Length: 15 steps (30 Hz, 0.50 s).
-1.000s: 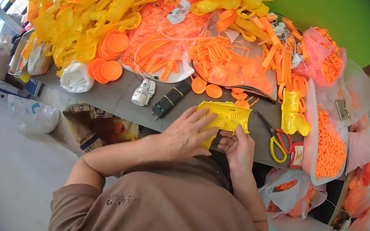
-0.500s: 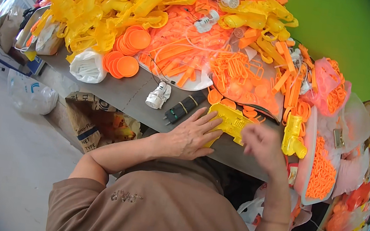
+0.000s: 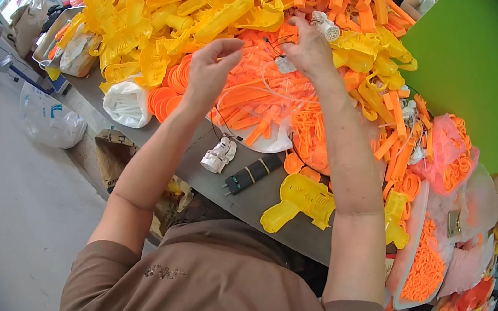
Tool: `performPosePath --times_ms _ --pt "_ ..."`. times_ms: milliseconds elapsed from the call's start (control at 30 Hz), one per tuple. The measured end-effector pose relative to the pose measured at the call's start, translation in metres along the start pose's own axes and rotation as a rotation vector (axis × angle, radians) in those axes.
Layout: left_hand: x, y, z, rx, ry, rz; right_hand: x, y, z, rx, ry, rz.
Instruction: Assemble yellow plastic toy bubble guns by fitting various internal and external parts together at a workbench.
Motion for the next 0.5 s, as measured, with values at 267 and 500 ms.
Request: performPosePath --times_ms 267,500 --pt "-0.021 -0.046 -0.022 0.101 0.114 -0.117 0.008 0.020 0.017 0.130 -0.117 0.180" --pt "-0.051 -0.058 0.022 0.108 0.061 -0.316 0.050 0.033 0.011 0.094 -0.486 0.107"
Point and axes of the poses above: each hand's wrist, its own y-axis away from the middle knuckle, its own x-axis out of the back of the hand, z = x × y, the point moved 7 cm from there along -y, towards the middle knuckle, and after that the axes turned 7 degrees about -y, right-handed, at the moved point
